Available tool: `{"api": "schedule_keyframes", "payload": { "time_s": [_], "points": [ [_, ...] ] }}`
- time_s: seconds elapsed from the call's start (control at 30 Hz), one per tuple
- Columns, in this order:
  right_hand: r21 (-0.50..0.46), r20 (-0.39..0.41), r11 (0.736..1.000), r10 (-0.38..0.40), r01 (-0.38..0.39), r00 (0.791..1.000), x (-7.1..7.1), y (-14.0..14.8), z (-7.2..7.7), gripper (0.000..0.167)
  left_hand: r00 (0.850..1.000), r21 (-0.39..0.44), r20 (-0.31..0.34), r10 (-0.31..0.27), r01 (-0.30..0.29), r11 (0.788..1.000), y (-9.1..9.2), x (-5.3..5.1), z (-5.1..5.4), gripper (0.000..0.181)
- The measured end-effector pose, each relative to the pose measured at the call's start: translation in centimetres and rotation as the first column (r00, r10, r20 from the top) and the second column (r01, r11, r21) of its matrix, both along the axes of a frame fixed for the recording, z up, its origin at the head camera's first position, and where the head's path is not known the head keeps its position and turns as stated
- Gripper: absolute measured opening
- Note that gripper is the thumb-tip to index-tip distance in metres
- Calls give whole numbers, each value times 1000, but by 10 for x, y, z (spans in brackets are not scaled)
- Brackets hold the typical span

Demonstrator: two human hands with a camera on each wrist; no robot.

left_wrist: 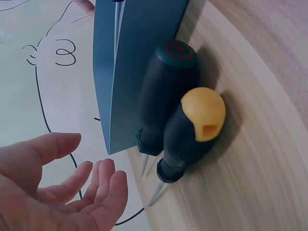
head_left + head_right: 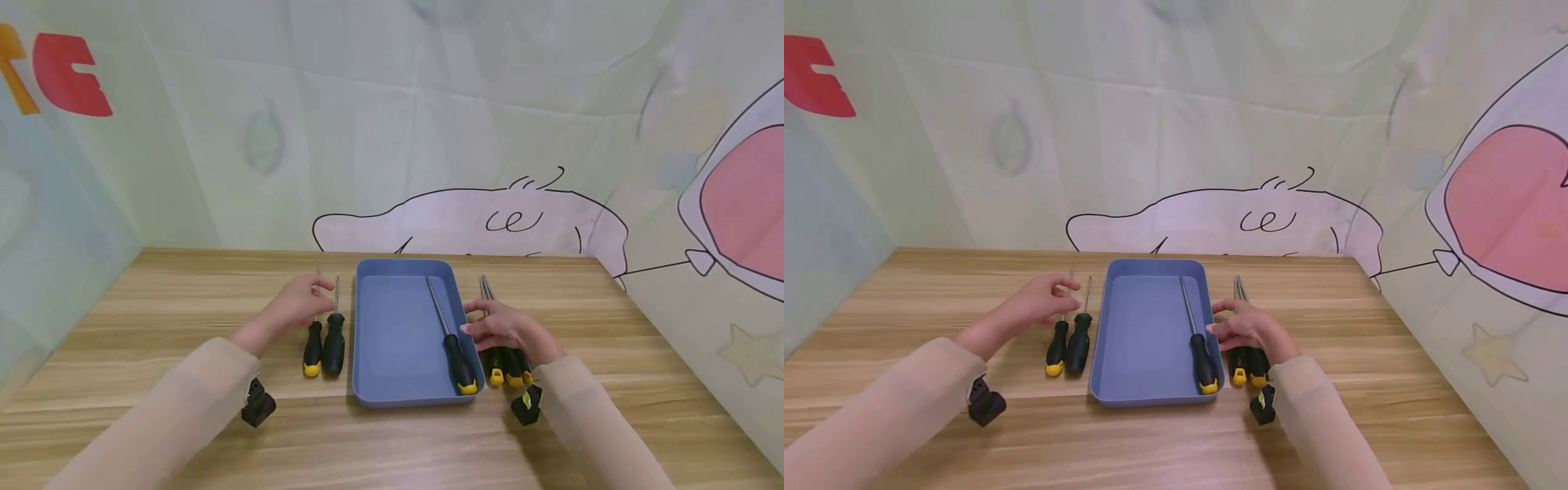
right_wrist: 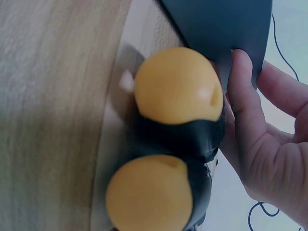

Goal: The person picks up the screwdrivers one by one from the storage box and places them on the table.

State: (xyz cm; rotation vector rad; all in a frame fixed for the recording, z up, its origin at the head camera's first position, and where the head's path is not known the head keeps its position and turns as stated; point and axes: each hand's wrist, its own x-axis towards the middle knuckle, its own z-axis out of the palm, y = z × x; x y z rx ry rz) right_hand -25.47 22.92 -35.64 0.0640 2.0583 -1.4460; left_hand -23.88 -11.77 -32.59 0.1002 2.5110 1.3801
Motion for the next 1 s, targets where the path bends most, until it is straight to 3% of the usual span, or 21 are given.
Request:
{"api": "schedule_keyframes", "payload": {
  "time_s": [0.37,1.0],
  "points": [
    [-5,8,1000,2,-2,1000,0,1,0,53,999,-21,-44,-29,28,999,14,-2,0,41],
    [-9,15,1000,-7,7,1000,1,0,1,53,996,-33,-57,-71,69,997,33,0,3,41]
  ]
}}
